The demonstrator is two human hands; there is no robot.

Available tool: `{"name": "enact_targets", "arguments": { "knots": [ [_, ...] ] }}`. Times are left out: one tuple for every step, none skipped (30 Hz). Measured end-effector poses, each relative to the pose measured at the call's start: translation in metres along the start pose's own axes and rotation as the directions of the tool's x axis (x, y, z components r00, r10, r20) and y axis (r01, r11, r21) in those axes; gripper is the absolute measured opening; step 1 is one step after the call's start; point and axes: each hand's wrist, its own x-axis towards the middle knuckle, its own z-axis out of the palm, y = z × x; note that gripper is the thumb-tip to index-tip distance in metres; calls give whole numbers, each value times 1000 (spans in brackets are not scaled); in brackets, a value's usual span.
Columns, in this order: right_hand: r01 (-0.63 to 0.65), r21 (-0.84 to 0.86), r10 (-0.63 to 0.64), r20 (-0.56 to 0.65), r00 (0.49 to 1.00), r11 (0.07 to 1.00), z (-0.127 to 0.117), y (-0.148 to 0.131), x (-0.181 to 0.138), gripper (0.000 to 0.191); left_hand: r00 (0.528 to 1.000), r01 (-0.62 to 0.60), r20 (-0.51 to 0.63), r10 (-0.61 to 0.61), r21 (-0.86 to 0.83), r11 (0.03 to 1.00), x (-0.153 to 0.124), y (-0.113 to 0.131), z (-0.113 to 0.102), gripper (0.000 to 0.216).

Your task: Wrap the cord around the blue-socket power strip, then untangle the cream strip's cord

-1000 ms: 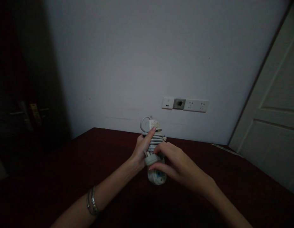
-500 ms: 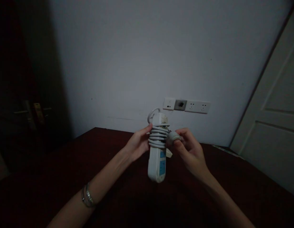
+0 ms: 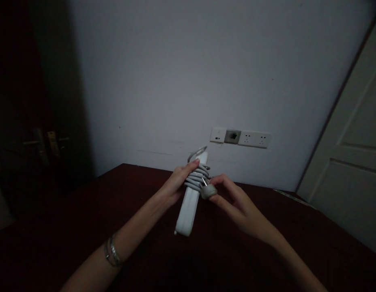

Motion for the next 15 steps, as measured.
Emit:
{"name": "enact_targets", "arguments": {
  "knots": [
    [12,-27,-11,39,999,1000,-1,-1,0,13,1000,-15,-17,15,35,999,-1,2,0,39],
    [24,-53,-20,73,997,998,-2,-2,0,13,999,-26,-33,29,66,997,-1,4,0,40],
    [36,-80,-28,104,994,996,-2,-4,0,13,998,-36,-50,41,93,995,-2,6,-1,41],
    [47,-111,-32,133,991,993,-1,-5,0,14,996,-44,-67,52,115,992,-3,9,-1,41],
    [57,-146,-34,157,987,988,0,-7,0,14,995,-51,-83,63,134,990,-3,10,-1,41],
    [68,-182,-36,174,984,981,1,-8,1,14,992,-58,-98,73,151,987,-3,12,-2,40],
    [79,-216,-39,183,982,973,3,-8,1,15,990,-65,-115,85,168,984,-4,13,-2,39],
    [91,-247,-45,185,982,965,4,-9,1,15,987,-73,-129,98,184,980,-4,14,-2,39],
    [103,-271,-54,182,982,957,5,-9,2,15,983,-84,-143,114,201,976,-4,15,-1,39],
    [114,-289,-63,177,982,951,6,-9,2,15,979,-97,-155,133,218,971,-5,16,-1,39],
    [125,-302,-75,172,982,945,7,-8,2,16,974,-112,-167,154,235,965,-6,16,0,39],
    [136,-312,-85,171,982,940,7,-8,2,15,968,-128,-178,175,249,960,-7,17,1,39],
    [146,-324,-95,170,981,935,8,-8,2,15,963,-143,-187,195,261,955,-8,17,2,40],
    [158,-337,-105,168,980,928,8,-8,2,14,957,-157,-195,213,271,950,-9,17,4,41],
    [168,-353,-114,168,979,920,8,-8,2,14,952,-169,-204,230,278,946,-10,17,5,42]
  ]
}}
